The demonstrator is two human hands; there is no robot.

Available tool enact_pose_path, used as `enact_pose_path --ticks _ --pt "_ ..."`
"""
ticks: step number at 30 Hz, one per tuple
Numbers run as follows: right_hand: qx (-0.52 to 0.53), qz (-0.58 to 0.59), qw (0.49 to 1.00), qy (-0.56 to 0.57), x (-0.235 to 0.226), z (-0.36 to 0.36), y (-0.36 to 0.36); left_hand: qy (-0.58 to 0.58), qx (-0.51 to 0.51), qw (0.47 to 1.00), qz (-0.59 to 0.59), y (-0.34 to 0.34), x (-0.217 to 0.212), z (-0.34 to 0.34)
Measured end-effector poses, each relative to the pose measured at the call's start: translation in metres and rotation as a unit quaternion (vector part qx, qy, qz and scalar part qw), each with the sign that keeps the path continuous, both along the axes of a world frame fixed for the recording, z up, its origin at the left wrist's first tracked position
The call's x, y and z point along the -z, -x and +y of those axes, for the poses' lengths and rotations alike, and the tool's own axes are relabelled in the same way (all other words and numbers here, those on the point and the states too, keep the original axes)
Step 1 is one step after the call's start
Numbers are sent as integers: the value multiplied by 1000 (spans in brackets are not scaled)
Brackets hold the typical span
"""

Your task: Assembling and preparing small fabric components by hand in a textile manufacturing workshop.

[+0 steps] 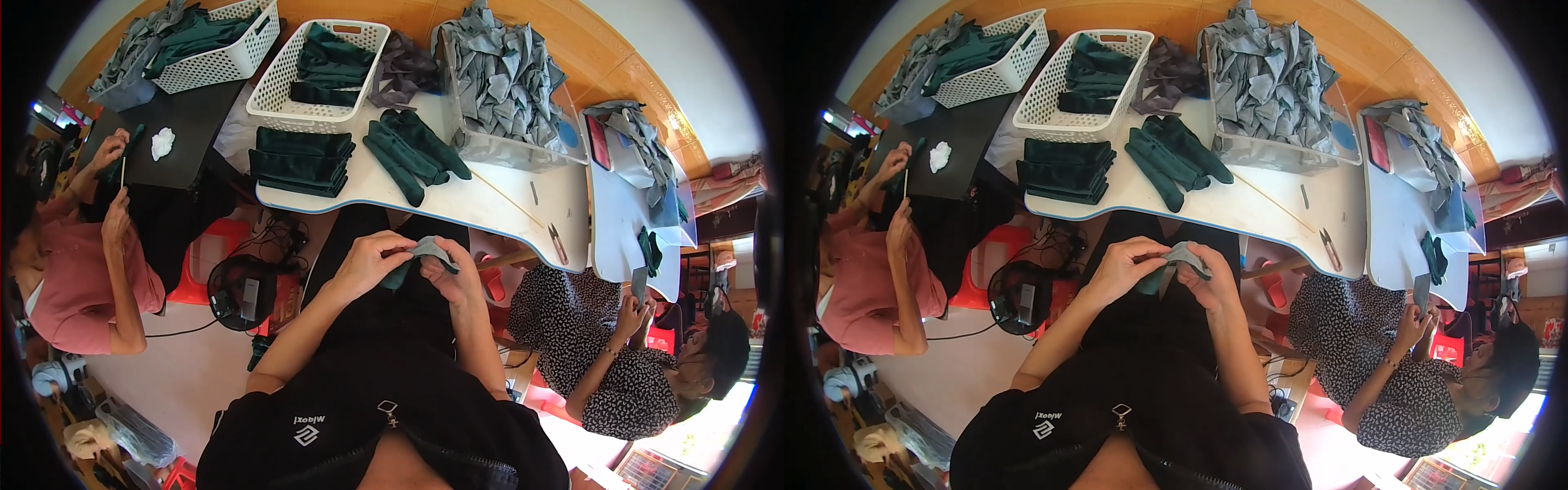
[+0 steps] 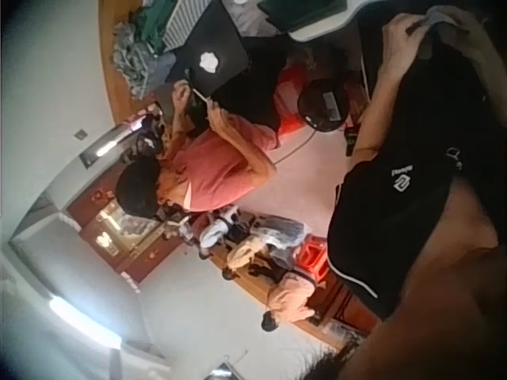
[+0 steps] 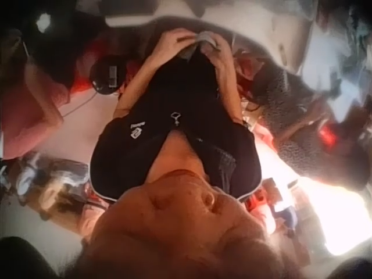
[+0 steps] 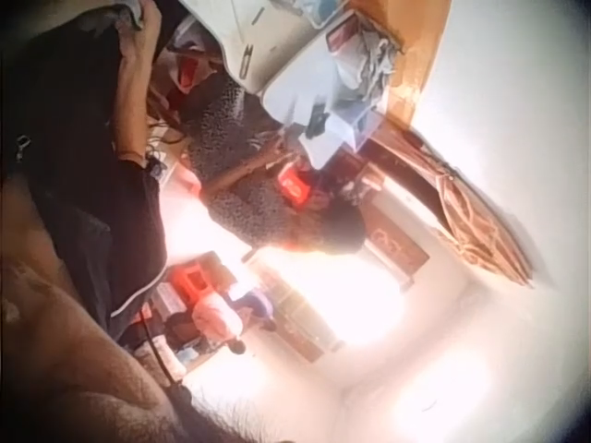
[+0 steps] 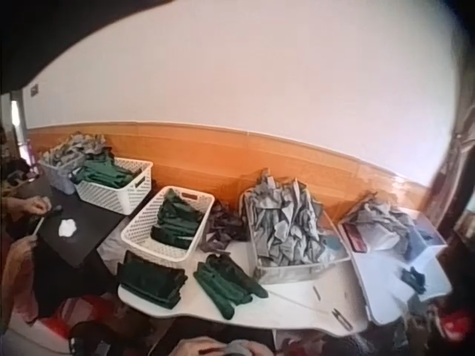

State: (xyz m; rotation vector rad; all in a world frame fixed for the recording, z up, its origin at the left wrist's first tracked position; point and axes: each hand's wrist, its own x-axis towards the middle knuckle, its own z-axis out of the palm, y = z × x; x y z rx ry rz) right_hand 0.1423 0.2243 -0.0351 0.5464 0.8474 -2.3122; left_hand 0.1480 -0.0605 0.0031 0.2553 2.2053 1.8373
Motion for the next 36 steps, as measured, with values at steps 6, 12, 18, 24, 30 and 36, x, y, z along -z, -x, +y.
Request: enact_pose_path --ticks 6,12,18,24,30,36 --pt "84 44 987 -129 -14 -19 3 -157 -74 971 -166 -3 67 12" --pt "-55 239 837 -490 -1 -40 -8 -154 -103 980 -72 6 69 24" --pt "-70 276 765 -577 -12 -59 -10 -77 -123 983 -116 -8 72 16" --pt "6 347 733 -585 15 -57 -10 -104 -134 982 -84 -30 77 36" --pt "43 296 853 -427 53 -48 -15 -328 -201 871 -305 -15 75 32" --pt "3 230 897 -377 50 -73 -27 -426 -150 832 -323 -13 102 9"
